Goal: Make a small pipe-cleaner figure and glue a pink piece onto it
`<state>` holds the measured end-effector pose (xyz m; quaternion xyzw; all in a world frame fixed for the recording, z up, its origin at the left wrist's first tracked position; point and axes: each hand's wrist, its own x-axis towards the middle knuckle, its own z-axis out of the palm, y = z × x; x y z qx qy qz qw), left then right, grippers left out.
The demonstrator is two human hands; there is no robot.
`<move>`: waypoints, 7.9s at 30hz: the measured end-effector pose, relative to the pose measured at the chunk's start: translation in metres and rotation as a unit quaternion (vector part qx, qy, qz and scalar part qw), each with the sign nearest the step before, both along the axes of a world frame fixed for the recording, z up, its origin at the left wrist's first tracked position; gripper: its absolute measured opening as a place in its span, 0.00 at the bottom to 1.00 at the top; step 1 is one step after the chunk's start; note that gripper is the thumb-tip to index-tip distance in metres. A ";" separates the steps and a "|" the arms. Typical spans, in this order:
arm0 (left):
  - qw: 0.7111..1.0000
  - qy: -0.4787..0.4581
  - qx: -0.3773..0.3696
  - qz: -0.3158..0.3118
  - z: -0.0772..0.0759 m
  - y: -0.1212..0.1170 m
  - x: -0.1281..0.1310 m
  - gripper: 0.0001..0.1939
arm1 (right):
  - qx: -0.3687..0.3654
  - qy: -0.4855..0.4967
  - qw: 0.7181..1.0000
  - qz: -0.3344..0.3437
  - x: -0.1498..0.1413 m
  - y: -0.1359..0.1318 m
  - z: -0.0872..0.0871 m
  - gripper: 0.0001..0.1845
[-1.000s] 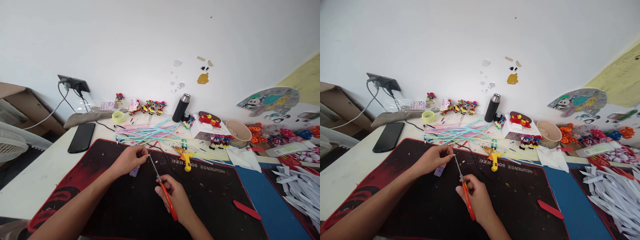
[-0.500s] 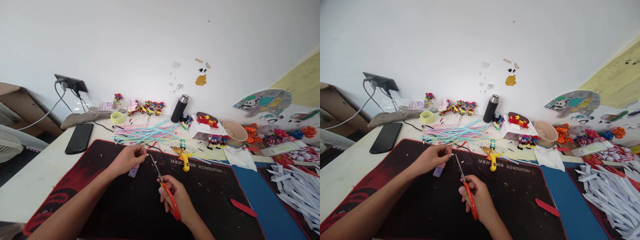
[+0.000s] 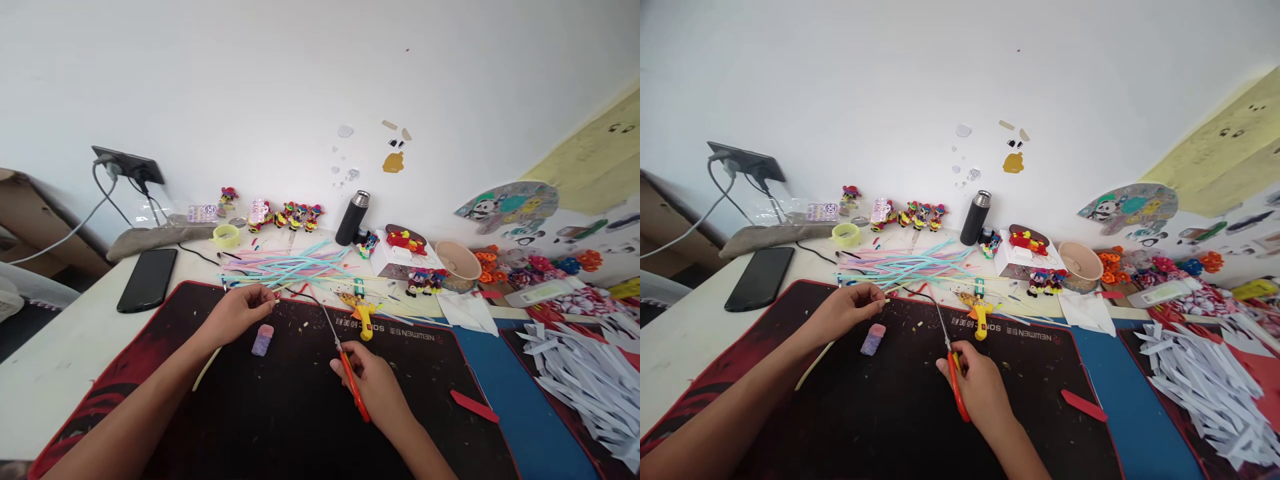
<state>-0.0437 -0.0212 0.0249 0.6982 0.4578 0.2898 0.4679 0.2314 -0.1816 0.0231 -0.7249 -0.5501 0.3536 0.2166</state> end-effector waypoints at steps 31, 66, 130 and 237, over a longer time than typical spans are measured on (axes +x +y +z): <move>0.999 0.018 0.009 -0.032 0.000 -0.002 -0.012 0.15 | -0.055 -0.288 0.946 0.135 -0.008 0.012 0.025 0.23; 1.000 0.001 -0.015 -0.028 -0.002 -0.005 -0.007 0.15 | -0.004 0.460 0.887 -0.045 -0.007 -0.009 0.002 0.29; 0.995 0.012 -0.075 -0.072 -0.002 -0.007 0.016 0.13 | -0.086 0.419 0.904 0.021 -0.049 0.005 -0.027 0.36; 0.967 0.211 0.141 0.008 0.005 0.019 -0.015 0.16 | 0.012 0.372 0.926 -0.063 -0.027 0.011 -0.040 0.37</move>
